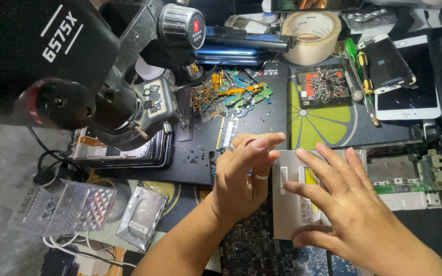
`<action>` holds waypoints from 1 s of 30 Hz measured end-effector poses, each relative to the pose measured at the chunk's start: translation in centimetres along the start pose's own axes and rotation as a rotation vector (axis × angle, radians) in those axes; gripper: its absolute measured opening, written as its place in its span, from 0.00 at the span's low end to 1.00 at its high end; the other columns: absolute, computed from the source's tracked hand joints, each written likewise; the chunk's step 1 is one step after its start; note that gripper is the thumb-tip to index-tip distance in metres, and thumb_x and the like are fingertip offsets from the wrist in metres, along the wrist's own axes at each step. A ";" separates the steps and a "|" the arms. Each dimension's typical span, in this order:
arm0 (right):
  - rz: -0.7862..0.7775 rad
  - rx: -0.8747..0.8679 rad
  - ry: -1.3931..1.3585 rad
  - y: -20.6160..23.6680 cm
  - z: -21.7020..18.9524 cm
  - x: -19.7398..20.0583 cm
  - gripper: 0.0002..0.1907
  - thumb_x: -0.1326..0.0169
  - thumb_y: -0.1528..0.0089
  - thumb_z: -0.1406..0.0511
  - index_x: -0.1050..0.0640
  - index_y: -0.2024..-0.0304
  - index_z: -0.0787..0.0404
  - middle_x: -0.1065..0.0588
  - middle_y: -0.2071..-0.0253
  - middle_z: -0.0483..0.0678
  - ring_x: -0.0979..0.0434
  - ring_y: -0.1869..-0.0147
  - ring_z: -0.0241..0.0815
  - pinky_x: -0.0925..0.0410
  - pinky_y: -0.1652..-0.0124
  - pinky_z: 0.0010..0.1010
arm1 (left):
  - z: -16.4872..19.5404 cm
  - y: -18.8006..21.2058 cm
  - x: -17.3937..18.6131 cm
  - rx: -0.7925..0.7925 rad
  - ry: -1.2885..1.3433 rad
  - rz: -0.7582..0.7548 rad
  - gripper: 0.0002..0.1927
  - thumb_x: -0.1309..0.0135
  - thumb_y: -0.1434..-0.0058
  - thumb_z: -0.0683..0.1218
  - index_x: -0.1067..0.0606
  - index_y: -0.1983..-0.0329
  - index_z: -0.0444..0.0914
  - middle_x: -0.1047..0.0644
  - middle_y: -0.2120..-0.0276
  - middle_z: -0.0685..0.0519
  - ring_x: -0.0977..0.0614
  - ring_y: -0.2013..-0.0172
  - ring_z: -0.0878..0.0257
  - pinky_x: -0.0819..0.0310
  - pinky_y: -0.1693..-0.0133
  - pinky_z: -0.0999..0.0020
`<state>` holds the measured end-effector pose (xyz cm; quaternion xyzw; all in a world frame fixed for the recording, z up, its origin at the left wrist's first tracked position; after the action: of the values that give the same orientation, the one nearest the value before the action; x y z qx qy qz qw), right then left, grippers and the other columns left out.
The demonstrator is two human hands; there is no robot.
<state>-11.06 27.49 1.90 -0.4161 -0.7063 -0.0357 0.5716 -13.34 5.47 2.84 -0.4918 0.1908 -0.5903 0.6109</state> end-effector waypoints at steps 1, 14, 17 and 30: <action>0.002 0.002 0.002 0.0 0.0 0.0 0.43 0.37 0.51 0.42 0.30 0.37 0.48 0.43 0.26 0.54 0.51 0.20 0.62 0.57 0.30 0.63 | 0.0 0.0 0.0 -0.004 -0.008 -0.001 0.26 0.48 0.25 0.33 0.42 0.30 0.42 0.21 0.46 0.43 0.16 0.57 0.52 0.19 0.59 0.65; -0.008 0.004 -0.002 -0.1 0.1 0.1 0.42 0.37 0.51 0.42 0.30 0.37 0.48 0.43 0.26 0.55 0.49 0.21 0.62 0.56 0.31 0.64 | 0.5 -0.5 0.7 -0.061 -0.087 -0.120 0.25 0.50 0.36 0.30 0.36 0.36 0.38 0.22 0.46 0.41 0.17 0.55 0.48 0.21 0.62 0.65; -0.011 0.002 0.008 -0.1 0.1 0.0 0.43 0.37 0.51 0.41 0.29 0.37 0.48 0.43 0.26 0.54 0.50 0.21 0.63 0.57 0.31 0.64 | 0.5 -0.5 0.5 -0.023 -0.077 -0.095 0.25 0.48 0.33 0.30 0.37 0.35 0.38 0.22 0.46 0.42 0.17 0.57 0.50 0.19 0.60 0.65; -0.004 0.001 -0.050 -0.3 0.1 0.3 0.39 0.38 0.49 0.41 0.27 0.41 0.50 0.43 0.25 0.56 0.50 0.21 0.65 0.56 0.32 0.65 | 0.5 -2.4 2.0 0.023 0.055 -0.325 0.27 0.50 0.40 0.30 0.31 0.37 0.36 0.23 0.47 0.44 0.18 0.49 0.48 0.20 0.49 0.61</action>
<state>-11.34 27.54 2.25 -0.4151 -0.7213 -0.0263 0.5538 -13.75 4.28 5.77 -0.4929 0.1183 -0.6968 0.5076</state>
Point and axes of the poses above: each hand's wrist, its own y-axis away from the middle knuckle, its own x-axis out of the back of the hand, z = x × y, the point moved 1 cm from there along -y, towards the middle knuckle
